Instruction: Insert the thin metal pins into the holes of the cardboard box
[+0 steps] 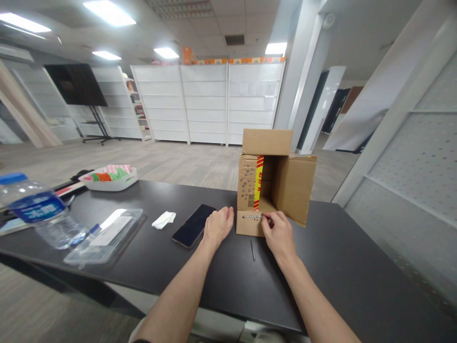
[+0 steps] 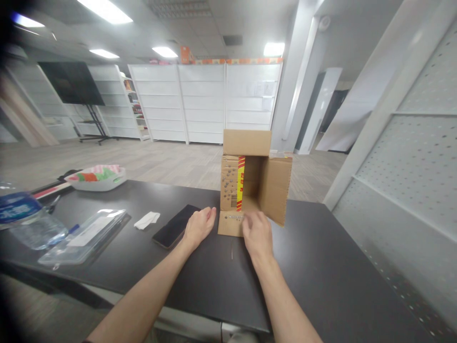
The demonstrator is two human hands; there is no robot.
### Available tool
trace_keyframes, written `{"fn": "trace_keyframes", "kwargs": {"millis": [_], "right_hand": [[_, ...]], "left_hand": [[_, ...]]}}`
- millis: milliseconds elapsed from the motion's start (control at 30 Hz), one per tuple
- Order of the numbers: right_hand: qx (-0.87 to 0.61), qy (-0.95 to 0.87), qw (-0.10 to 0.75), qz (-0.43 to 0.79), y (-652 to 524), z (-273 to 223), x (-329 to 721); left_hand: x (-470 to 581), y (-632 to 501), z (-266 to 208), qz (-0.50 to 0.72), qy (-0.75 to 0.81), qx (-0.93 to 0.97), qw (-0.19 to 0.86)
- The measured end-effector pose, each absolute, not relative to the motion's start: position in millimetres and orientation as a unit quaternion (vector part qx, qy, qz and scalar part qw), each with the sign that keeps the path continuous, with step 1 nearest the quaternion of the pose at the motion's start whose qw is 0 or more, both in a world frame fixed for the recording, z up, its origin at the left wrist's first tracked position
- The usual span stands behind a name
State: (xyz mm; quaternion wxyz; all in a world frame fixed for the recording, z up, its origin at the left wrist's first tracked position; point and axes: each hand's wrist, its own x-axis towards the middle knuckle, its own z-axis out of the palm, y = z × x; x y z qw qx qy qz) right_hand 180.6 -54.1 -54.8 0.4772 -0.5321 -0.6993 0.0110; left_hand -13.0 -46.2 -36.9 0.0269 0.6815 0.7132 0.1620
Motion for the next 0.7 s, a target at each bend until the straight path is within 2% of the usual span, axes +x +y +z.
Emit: {"fn": "trace_keyframes", "kwargs": {"millis": [500,600,700], "right_hand": [[-0.517,-0.716,0.469,0.031,-61.6,-50.7,178.0],[-0.46,-0.773,0.432,0.061,-72.7,-42.3,172.6],[-0.413,-0.833,0.355,0.103,-84.8,-34.8,166.6]], "left_hand": [[-12.8,-45.3,-37.1,0.163,0.709,0.686,0.015],[-13.0,-45.0,-38.2,0.166,0.708,0.686,0.012],[-13.0,-44.9,-38.9,0.17,0.71,0.683,0.014]]}}
